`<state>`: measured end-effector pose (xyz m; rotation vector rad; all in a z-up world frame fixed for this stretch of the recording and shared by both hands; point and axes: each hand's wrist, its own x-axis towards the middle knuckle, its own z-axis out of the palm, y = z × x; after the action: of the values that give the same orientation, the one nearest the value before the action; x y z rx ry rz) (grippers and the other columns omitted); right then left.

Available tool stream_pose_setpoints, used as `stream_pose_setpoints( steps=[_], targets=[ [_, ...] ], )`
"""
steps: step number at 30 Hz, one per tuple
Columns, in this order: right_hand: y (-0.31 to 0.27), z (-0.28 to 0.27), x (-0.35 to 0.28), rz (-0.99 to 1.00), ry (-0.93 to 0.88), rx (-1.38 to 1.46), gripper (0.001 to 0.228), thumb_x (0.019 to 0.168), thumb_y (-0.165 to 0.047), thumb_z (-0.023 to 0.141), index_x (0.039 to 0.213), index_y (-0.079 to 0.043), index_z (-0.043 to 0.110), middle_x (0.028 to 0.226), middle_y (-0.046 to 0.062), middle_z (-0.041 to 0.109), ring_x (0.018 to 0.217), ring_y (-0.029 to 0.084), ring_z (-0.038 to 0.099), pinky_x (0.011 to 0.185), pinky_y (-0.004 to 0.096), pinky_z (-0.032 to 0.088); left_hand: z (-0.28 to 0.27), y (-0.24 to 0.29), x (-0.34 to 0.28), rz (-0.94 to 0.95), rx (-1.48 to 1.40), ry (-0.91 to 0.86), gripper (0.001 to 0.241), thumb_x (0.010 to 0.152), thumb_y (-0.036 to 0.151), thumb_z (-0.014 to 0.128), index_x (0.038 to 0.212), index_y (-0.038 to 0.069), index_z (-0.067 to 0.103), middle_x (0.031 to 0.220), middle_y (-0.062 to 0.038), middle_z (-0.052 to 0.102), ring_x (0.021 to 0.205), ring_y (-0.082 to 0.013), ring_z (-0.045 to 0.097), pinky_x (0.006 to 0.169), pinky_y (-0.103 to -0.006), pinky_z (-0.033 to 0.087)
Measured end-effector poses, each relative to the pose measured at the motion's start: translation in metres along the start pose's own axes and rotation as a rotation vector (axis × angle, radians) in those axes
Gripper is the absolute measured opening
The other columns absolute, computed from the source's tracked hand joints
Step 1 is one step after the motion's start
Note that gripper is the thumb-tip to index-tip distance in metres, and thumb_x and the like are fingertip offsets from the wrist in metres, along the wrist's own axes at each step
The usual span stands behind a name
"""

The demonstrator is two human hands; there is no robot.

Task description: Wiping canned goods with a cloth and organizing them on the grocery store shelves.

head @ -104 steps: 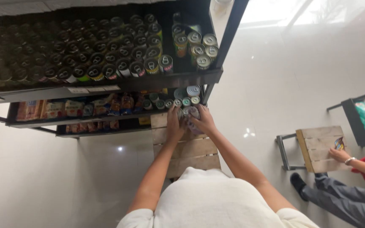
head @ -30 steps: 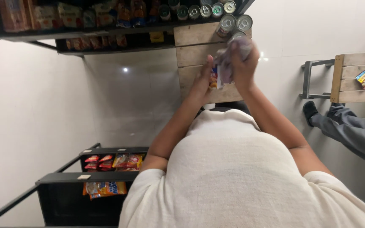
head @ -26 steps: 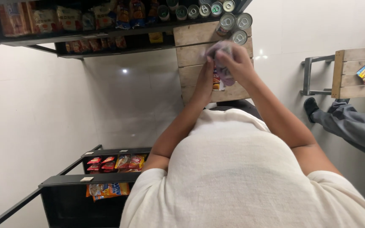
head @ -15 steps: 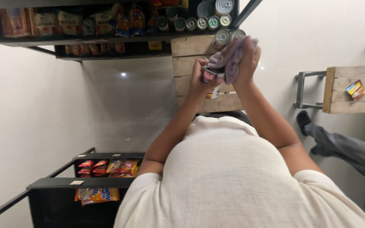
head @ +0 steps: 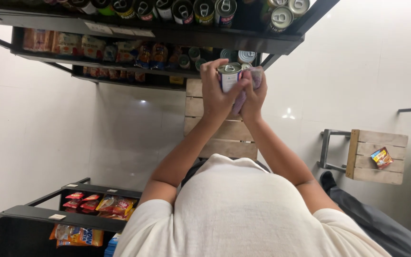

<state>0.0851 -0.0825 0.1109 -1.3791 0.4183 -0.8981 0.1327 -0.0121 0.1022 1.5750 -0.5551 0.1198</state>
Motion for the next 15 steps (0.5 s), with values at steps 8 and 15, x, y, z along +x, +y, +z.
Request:
stream_pose_setpoints(
  steps=[8,15],
  targets=[
    [-0.036,0.012,0.071,-0.034,0.146,0.231,0.024,0.101,-0.026,0.066,0.083,-0.015,0.053,0.077,-0.004,0.054,0.071,0.004,0.047,0.072,0.021,0.038,0.033,-0.008,0.036,-0.156,-0.128,-0.047,0.074,0.092,0.039,0.081,0.149,0.015,0.04,0.131,-0.02,0.061,0.126,-0.0393,0.062,0.11,-0.0456,0.045],
    [-0.005,-0.028,0.172,0.275,-0.413,0.204,0.051,0.096,-0.059,0.048,0.095,-0.011,0.063,0.081,0.005,0.069,0.065,0.015,0.068,0.065,0.027,0.058,-0.012,-0.026,0.115,-0.468,-0.402,-0.142,0.067,0.088,0.025,0.071,0.143,0.004,0.039,0.124,-0.019,0.068,0.107,-0.025,0.072,0.089,-0.0329,0.062]
  ],
)
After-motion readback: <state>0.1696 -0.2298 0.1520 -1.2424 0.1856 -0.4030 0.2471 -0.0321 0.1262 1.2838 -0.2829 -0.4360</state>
